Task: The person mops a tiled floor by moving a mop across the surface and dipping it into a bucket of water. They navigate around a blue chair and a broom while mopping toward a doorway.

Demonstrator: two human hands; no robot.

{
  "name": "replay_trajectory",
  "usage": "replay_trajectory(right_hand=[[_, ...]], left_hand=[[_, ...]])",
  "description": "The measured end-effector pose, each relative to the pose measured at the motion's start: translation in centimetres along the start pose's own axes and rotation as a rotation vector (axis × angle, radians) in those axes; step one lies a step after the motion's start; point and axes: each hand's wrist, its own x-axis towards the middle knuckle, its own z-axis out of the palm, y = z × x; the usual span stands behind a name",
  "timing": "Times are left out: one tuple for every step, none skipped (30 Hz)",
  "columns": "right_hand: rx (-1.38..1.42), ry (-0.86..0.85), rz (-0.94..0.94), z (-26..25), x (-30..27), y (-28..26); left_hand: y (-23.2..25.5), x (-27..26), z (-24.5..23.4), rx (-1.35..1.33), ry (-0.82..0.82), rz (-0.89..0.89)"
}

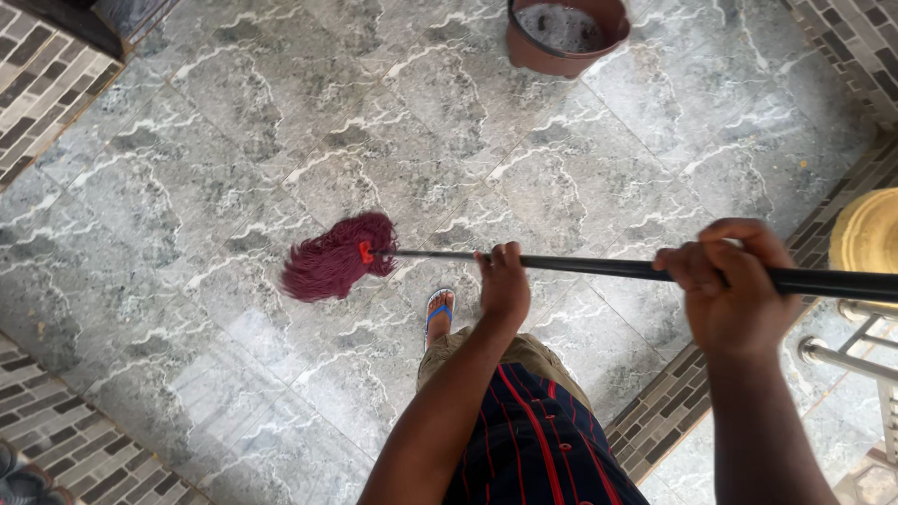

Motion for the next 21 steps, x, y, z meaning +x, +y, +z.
replay_trajectory(right_hand=[[-0.015, 0.003, -0.033, -0.8, 0.0, -1.0], [-0.029, 0.027, -0.054, -1.4, -0.2, -1.8], [-0.044, 0.050, -0.074, -2.0, -0.4, -2.5], [-0.063, 0.102, -0.083, -2.5, -1.0, -3.4], [-0.078, 0.146, -0.099, -3.0, -1.5, -3.9], [-0.095, 0.191, -0.113, -3.6, -1.9, -4.7], [-0.108, 0.228, -0.134, -4.3, -2.3, -5.2], [-0.127, 0.249, -0.157, -4.9, -2.6, -5.6], [-0.147, 0.270, -0.181, -5.7, -3.0, -6.0], [-0.174, 0.272, -0.204, -6.7, -3.5, -6.2], [-0.182, 0.268, -0.238, -7.7, -3.8, -6.1], [-0.184, 0.255, -0.272, -9.0, -3.9, -6.1], [-0.167, 0.235, -0.315, -10.3, -3.7, -5.5], [-0.166, 0.245, -0.353, -11.3, -3.7, -4.5], [-0.166, 0.255, -0.391, -12.2, -3.7, -3.5], [-0.187, 0.295, -0.430, -12.7, -3.8, -2.3], [-0.205, 0.320, -0.455, -13.4, -3.9, -1.7], [-0.218, 0.339, -0.477, -13.9, -3.5, -1.0], [-0.228, 0.345, -0.487, -14.4, -3.1, -0.7], [-0.237, 0.353, -0.496, -14.7, -2.9, -0.3], [-0.207, 0.340, -0.480, -14.9, -2.8, 0.1]], left_hand=[[1.3, 0.7, 0.5, -0.007, 0.005, 0.043], [2.5, 1.5, 0.9, -0.012, 0.009, 0.086], [3.7, 2.3, 1.2, 0.001, 0.026, 0.157], [5.1, 3.0, 1.7, 0.011, 0.039, 0.234], [6.4, 3.6, 2.2, 0.020, 0.053, 0.312], [7.6, 4.2, 2.7, 0.007, 0.065, 0.380], [8.8, 4.8, 3.2, -0.007, 0.077, 0.449], [9.9, 5.5, 3.6, -0.020, 0.092, 0.516], [10.8, 6.1, 4.1, -0.055, 0.038, 0.534], [11.8, 6.9, 4.7, -0.089, -0.015, 0.547], [12.7, 7.4, 5.2, -0.124, -0.067, 0.559], [13.6, 7.8, 5.6, -0.141, -0.082, 0.554], [14.6, 8.1, 6.0, -0.159, -0.096, 0.548], [15.2, 8.1, 6.3, -0.175, -0.116, 0.540], [15.5, 8.1, 6.5, -0.164, -0.122, 0.507], [16.0, 8.1, 6.7, -0.155, -0.128, 0.477], [16.3, 8.3, 6.9, -0.146, -0.134, 0.447], [16.5, 8.7, 7.0, -0.108, -0.176, 0.436], [16.5, 9.1, 7.1, -0.070, -0.218, 0.424], [16.4, 9.3, 7.3, -0.032, -0.263, 0.413], [16.1, 9.7, 7.5, -0.013, -0.285, 0.400]])
